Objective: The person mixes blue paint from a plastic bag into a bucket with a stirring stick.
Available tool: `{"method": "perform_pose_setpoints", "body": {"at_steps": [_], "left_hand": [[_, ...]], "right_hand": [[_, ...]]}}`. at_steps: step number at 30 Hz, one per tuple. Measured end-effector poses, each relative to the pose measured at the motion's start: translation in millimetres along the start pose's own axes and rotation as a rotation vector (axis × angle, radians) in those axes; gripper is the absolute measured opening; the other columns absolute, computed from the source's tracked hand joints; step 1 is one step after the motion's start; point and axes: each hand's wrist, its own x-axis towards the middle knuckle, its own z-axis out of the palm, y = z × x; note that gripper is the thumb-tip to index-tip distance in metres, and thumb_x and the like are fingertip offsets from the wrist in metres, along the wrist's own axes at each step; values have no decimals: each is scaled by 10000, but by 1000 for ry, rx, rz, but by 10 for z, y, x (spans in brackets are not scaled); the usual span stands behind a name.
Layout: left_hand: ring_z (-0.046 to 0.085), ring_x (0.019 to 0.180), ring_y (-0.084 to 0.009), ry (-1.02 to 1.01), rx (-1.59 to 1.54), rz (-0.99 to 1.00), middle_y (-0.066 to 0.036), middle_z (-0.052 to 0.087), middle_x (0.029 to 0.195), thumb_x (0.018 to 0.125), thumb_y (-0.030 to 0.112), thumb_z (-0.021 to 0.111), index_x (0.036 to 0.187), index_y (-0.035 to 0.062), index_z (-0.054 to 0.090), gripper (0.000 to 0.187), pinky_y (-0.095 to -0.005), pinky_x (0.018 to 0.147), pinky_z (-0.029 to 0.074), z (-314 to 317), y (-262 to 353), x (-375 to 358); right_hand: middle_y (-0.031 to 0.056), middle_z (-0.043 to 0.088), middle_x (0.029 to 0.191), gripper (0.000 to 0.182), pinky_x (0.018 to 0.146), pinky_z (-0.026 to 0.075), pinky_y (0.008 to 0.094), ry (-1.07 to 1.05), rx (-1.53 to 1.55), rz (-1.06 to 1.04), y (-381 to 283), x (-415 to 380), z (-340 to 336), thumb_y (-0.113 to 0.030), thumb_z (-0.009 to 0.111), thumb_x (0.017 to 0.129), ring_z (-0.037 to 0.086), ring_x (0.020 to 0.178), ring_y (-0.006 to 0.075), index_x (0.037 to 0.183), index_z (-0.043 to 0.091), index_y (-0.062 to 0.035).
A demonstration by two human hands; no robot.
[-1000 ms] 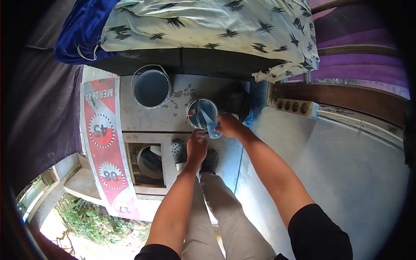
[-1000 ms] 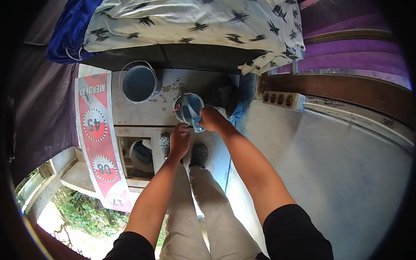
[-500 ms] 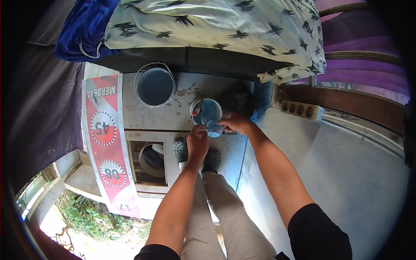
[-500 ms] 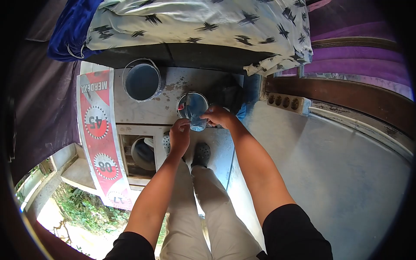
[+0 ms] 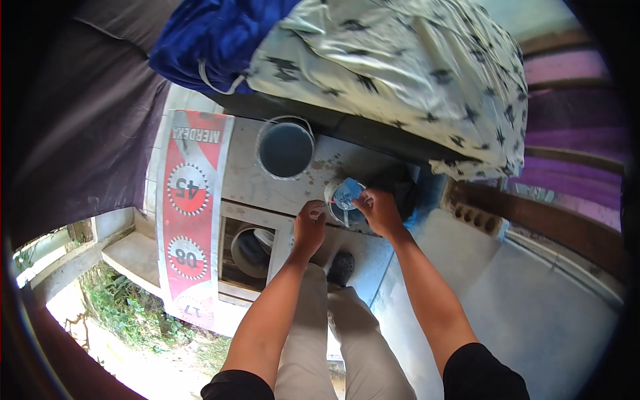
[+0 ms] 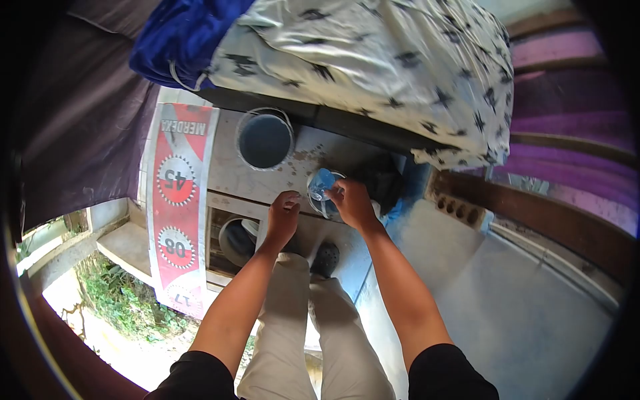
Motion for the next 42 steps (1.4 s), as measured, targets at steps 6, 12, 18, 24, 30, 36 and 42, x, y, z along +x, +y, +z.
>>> {"method": "perform_pose_setpoints", "body": {"at_steps": [6,12,18,24,30,36,42], "left_hand": [[680,984,-234,55,18,63,-129,721,1157,876,15,627,1192,28,643,317,-356,826,548,-383,50,371],[676,1013,-269,104,94,-27,-138,712,1208,838,19,643,1254,27,621,417,-386,900,537,-641,-44,713],[660,1068,-299,98,194,19,-138,681,1290,820,47,681,1364,52,583,552,-403,940,531,-845,-314,967],[637,1072,-287,68,195,-45,-104,651,1336,832,72,693,1408,87,555,592,-406,970,507,-1026,-271,922],[634,1094,-306,50,111,-102,-114,644,1331,821,84,662,1376,99,567,562,-429,1027,467,-1091,-306,903],[640,1093,-306,44,111,-94,-110,644,1332,823,82,666,1383,107,560,570,-431,1028,469,-1078,-310,883],[645,1085,-306,32,136,-84,-121,647,1327,820,71,666,1375,102,565,565,-430,1022,472,-978,-274,804]], "right_hand": [[198,680,897,227,770,527,448,-28,-74,-235,-505,642,348,-181,785,861,675,864,374,927,666,0],[195,706,911,232,802,534,462,-90,-172,-206,-565,1268,891,-234,739,916,684,914,382,935,666,-15],[207,734,889,265,782,553,445,-307,-229,-59,-406,1774,1280,-284,711,949,719,885,363,971,700,-20],[229,738,958,291,823,559,432,-386,-277,66,-319,2013,1469,-294,726,936,724,925,362,974,725,-5],[235,728,941,283,831,549,465,-283,-425,3,-289,2098,1664,-277,720,934,708,948,395,946,714,6],[231,708,941,241,827,538,487,5,-461,-20,-371,1999,1736,-244,703,943,691,930,415,950,683,-4],[218,702,983,199,822,536,493,50,-261,-101,-383,1874,1476,-198,693,942,679,957,418,995,667,-8]]}}
